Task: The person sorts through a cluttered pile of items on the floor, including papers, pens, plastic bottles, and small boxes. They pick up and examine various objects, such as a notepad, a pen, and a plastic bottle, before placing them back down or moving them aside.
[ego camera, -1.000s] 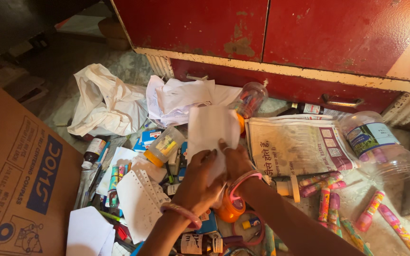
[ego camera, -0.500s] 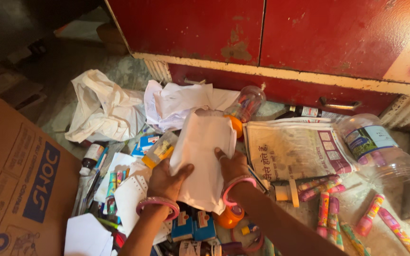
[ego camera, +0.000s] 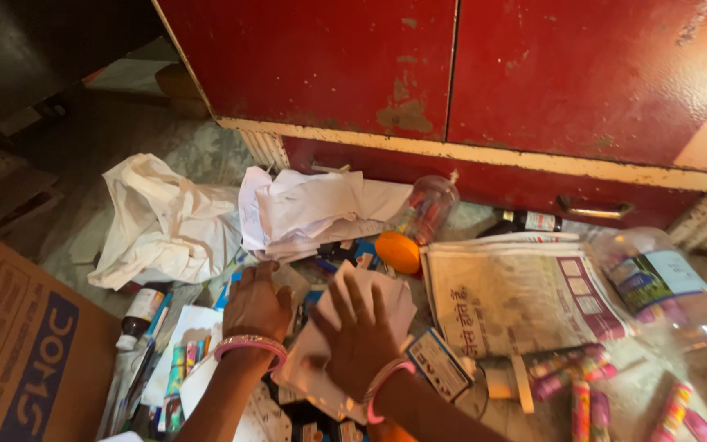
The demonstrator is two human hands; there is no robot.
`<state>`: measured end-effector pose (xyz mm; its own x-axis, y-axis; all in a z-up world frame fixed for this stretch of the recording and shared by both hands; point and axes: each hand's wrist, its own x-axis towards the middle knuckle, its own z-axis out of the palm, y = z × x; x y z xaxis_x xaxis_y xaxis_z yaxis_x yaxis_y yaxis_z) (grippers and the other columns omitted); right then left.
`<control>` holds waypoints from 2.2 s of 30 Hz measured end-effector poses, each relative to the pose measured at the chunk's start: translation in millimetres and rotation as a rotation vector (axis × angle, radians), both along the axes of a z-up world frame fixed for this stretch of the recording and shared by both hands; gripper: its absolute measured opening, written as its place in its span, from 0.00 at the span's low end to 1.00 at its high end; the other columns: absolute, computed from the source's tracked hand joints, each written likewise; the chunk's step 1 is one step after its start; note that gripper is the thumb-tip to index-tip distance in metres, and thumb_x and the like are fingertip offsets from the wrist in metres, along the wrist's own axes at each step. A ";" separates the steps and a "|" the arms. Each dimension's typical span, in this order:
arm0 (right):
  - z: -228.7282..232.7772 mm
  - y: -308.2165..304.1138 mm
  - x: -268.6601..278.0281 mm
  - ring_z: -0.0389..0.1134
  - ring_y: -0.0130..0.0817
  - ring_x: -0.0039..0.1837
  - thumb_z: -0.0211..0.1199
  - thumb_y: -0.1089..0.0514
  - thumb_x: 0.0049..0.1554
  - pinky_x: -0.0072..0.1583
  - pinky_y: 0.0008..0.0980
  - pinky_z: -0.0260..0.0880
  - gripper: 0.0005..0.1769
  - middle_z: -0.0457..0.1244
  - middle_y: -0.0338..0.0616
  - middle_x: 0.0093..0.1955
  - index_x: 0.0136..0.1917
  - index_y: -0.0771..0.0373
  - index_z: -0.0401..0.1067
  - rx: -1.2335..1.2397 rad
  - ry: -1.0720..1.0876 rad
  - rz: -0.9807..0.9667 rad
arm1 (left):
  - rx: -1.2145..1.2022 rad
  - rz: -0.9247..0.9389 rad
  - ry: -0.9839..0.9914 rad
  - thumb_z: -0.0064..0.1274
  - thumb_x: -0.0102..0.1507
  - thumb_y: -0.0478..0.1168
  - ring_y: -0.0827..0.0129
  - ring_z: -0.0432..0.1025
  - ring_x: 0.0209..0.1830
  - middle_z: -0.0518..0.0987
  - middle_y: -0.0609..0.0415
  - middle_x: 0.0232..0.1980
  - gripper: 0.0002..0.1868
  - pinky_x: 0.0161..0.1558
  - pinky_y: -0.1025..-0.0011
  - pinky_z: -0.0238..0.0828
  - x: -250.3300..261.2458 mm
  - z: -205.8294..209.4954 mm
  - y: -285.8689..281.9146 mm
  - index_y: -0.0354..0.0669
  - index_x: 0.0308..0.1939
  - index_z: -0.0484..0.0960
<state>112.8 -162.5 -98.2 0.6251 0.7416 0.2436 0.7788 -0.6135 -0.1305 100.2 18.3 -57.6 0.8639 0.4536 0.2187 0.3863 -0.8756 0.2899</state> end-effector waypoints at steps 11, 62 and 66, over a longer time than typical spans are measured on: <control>-83.2 24.9 43.3 0.23 0.66 0.82 0.47 0.15 0.52 0.69 0.79 0.21 0.57 0.30 0.55 0.82 0.83 0.40 0.36 0.099 -0.051 -0.048 | 0.433 -0.224 0.558 0.47 0.67 0.62 0.51 0.24 0.86 0.40 0.53 0.87 0.25 0.76 0.39 0.18 99.4 2.2 -12.8 0.58 0.63 0.80; -90.3 30.5 52.2 0.22 0.61 0.83 0.44 0.12 0.48 0.70 0.76 0.18 0.60 0.29 0.52 0.81 0.82 0.42 0.35 0.311 -0.395 -0.068 | -0.475 0.377 0.072 0.73 0.48 0.51 0.44 0.77 0.55 0.81 0.30 0.57 0.50 0.58 0.59 0.74 103.8 -43.6 111.5 0.27 0.66 0.69; -88.7 31.4 53.3 0.13 0.55 0.86 0.45 0.18 0.55 0.75 0.75 0.11 0.54 0.22 0.46 0.88 0.85 0.36 0.30 -0.280 0.595 -0.089 | -0.888 0.437 -0.133 0.70 0.50 0.48 0.51 0.77 0.49 0.83 0.36 0.56 0.41 0.54 0.59 0.73 98.2 -17.0 87.3 0.29 0.63 0.76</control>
<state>166.1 -131.2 -187.0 0.6554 0.6659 -0.3564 0.5676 -0.7456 -0.3491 198.4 105.7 -74.6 0.5755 0.7717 -0.2708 0.5398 -0.1097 0.8346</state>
